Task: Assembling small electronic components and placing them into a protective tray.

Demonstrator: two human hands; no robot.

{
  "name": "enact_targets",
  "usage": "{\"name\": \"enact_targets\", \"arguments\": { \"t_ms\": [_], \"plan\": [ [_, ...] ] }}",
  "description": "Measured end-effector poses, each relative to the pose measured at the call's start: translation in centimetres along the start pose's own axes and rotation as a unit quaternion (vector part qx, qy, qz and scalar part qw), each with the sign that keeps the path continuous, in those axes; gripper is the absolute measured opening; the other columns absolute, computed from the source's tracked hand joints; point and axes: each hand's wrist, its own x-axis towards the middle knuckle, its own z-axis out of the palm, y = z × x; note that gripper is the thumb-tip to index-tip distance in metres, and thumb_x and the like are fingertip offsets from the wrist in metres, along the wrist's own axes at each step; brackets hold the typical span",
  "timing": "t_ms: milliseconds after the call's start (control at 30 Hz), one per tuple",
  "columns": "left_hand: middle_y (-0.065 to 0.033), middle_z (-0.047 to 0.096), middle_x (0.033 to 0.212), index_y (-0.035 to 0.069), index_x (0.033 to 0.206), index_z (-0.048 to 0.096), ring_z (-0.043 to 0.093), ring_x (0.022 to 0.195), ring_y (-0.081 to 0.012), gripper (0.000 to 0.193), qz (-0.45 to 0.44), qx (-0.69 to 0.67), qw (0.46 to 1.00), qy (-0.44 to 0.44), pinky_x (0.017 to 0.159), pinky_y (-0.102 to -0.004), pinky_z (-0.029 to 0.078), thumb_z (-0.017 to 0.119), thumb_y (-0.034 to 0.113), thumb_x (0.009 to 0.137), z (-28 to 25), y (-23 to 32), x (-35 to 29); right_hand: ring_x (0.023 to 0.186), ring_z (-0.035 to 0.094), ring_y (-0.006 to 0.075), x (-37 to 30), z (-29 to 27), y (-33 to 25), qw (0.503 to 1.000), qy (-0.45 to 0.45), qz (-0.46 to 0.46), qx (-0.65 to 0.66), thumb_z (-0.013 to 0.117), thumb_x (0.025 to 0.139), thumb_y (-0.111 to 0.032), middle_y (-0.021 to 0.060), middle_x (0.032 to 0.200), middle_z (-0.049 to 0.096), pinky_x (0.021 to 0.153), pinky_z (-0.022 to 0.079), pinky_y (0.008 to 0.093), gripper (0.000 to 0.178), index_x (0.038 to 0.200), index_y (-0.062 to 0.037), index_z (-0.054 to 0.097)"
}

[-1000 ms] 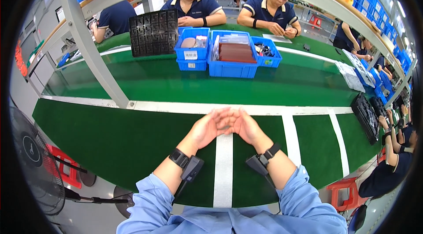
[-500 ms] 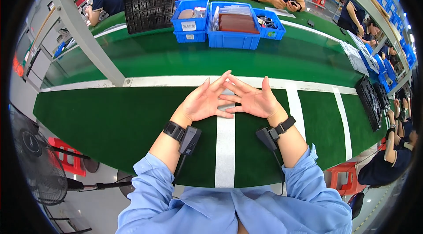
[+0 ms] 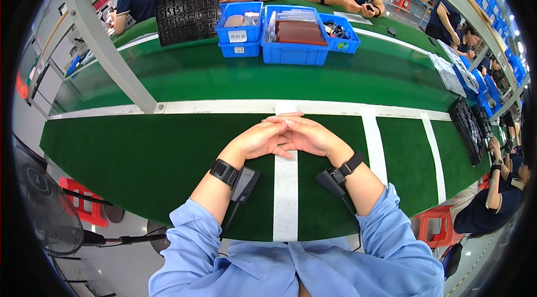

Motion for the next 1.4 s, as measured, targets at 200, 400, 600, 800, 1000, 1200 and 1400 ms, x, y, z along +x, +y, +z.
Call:
{"name": "enact_targets", "arguments": {
  "t_ms": [200, 400, 600, 800, 1000, 1200, 1400],
  "plan": [
    [-0.0123, 0.043, 0.124, 0.010, 0.136, 0.027, 0.054, 0.102, -0.0218, 0.044, -0.003, 0.005, 1.000, 0.026, 0.073, -0.0368, 0.053, 0.036, 0.020, 0.094, 0.0, 0.3, -0.2, 0.107, 0.050, 0.0246, 0.4, -0.4, 0.0, 1.000, -0.012, 0.006, 0.000, 0.040, 0.093, -0.027, 0.0123, 0.122, 0.044, 0.087, 0.044, 0.0389, 0.045, 0.129, 0.0006, 0.036],
    [-0.0135, 0.041, 0.128, 0.009, 0.136, 0.024, 0.052, 0.107, -0.0245, 0.051, -0.012, 0.005, 1.000, 0.025, 0.070, -0.0352, 0.054, 0.043, 0.021, 0.090, -0.2, -0.1, -0.1, 0.112, 0.047, 0.0249, 0.4, -0.7, 0.4, 1.000, -0.010, 0.006, -0.003, 0.043, 0.092, -0.019, 0.0131, 0.128, 0.040, 0.091, 0.043, 0.0393, 0.041, 0.128, -0.0009, 0.038],
    [-0.0141, 0.044, 0.125, 0.008, 0.136, 0.024, 0.054, 0.103, -0.0231, 0.054, -0.008, 0.040, 0.999, 0.027, 0.069, -0.0331, 0.054, 0.047, 0.016, 0.088, 0.2, 0.1, -0.2, 0.114, 0.045, 0.0238, 0.3, -0.6, 0.2, 0.999, -0.003, 0.007, -0.035, 0.045, 0.090, -0.012, 0.0117, 0.129, 0.039, 0.091, 0.043, 0.0384, 0.038, 0.127, -0.0030, 0.041],
    [-0.0142, 0.043, 0.125, 0.009, 0.136, 0.023, 0.054, 0.103, -0.0224, 0.055, -0.017, 0.032, 0.999, 0.030, 0.069, -0.0328, 0.054, 0.047, 0.012, 0.087, 0.2, 0.1, 0.0, 0.116, 0.043, 0.0246, 0.2, -1.1, 0.3, 1.000, -0.009, 0.003, -0.016, 0.045, 0.089, -0.009, 0.0109, 0.130, 0.038, 0.092, 0.042, 0.0401, 0.038, 0.127, -0.0045, 0.042],
    [-0.0145, 0.043, 0.125, 0.011, 0.137, 0.023, 0.053, 0.104, -0.0214, 0.054, -0.015, 0.044, 0.999, 0.012, 0.073, -0.0339, 0.053, 0.047, 0.016, 0.089, 0.2, 0.2, -0.3, 0.119, 0.041, 0.0258, 0.0, -0.4, 0.1, 0.998, -0.012, 0.011, -0.062, 0.046, 0.086, -0.009, 0.0107, 0.132, 0.037, 0.094, 0.039, 0.0407, 0.043, 0.128, -0.0045, 0.040],
    [-0.0140, 0.044, 0.125, 0.012, 0.137, 0.021, 0.050, 0.109, -0.0239, 0.058, 0.013, 0.045, 0.999, -0.019, 0.075, -0.0360, 0.052, 0.040, 0.042, 0.091, -0.2, -0.2, -0.4, 0.114, 0.045, 0.0252, 0.0, -0.6, 0.3, 0.999, -0.041, -0.002, -0.035, 0.044, 0.092, -0.024, 0.0117, 0.125, 0.042, 0.092, 0.041, 0.0402, 0.043, 0.130, -0.0043, 0.037],
    [-0.0126, 0.043, 0.125, 0.012, 0.137, 0.023, 0.050, 0.108, -0.0224, 0.067, 0.017, 0.055, 0.998, -0.026, 0.076, -0.0356, 0.052, 0.055, 0.037, 0.084, -0.1, -0.3, -0.4, 0.113, 0.045, 0.0262, 0.1, -0.6, 0.4, 0.998, -0.033, -0.006, -0.057, 0.040, 0.091, -0.040, 0.0130, 0.127, 0.041, 0.093, 0.038, 0.0419, 0.055, 0.129, -0.0002, 0.035]
  ]
}}
